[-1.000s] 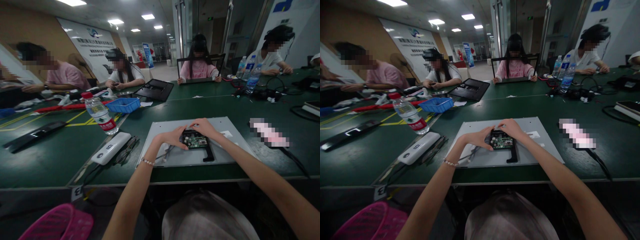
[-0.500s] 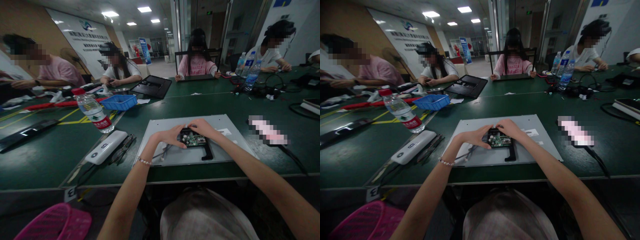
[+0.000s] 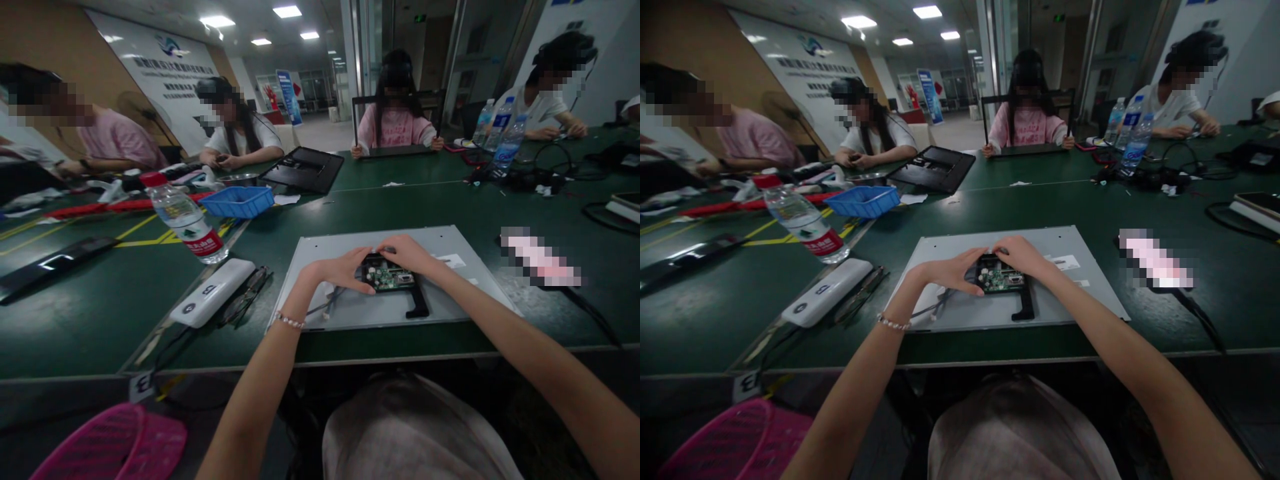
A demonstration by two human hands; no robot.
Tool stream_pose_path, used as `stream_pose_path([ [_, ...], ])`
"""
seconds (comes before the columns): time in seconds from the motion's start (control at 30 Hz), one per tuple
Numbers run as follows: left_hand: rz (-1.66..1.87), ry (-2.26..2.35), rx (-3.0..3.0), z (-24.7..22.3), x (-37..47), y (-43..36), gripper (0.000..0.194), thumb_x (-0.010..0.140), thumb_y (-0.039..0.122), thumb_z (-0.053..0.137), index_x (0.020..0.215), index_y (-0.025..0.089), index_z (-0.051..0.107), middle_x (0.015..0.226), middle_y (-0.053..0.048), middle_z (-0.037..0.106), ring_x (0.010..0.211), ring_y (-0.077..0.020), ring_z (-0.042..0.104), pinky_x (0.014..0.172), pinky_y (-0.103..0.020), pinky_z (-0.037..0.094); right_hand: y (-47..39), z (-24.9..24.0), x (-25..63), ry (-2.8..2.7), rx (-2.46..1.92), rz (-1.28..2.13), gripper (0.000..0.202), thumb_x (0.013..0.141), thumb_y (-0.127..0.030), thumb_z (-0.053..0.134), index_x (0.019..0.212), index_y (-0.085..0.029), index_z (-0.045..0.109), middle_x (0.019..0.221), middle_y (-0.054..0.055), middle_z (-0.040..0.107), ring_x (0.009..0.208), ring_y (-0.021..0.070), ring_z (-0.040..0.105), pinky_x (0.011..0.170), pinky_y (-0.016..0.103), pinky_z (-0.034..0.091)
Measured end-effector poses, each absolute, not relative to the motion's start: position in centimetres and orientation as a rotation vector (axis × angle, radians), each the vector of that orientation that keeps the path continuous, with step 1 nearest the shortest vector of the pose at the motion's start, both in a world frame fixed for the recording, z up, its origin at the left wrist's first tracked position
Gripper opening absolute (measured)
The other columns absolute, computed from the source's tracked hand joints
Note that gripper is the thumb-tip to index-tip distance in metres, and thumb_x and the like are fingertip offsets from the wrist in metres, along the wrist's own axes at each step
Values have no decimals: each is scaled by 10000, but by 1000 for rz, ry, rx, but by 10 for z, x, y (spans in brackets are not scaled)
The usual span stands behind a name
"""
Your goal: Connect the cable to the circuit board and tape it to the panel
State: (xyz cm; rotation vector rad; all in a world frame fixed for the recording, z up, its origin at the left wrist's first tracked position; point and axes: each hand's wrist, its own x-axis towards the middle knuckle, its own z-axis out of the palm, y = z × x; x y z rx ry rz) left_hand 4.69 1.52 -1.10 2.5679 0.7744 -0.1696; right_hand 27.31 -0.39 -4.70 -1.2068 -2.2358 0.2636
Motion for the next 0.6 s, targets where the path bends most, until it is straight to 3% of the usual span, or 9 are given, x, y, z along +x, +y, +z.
stream_pose_path([
  [0.37,-140,746,2564,-7,49,14,1173,651,703,631,1483,102,63,1549,-208,90,1418,-356,132,1145,-469,174,-15,-28,282,-2244,-1263,343,248,860,-231,539,1047,-231,700,1100,62,699,1038,235,618,937,367,444],
  [0.6,-115,710,2603,-5,51,5,1156,668,713,625,1495,168,28,1563,-178,-14,1427,-367,59,1130,-483,183,-27,-10,345,-2254,-1555,469,283,812,-258,572,1052,-210,715,1119,75,690,1052,275,613,958,423,447],
])
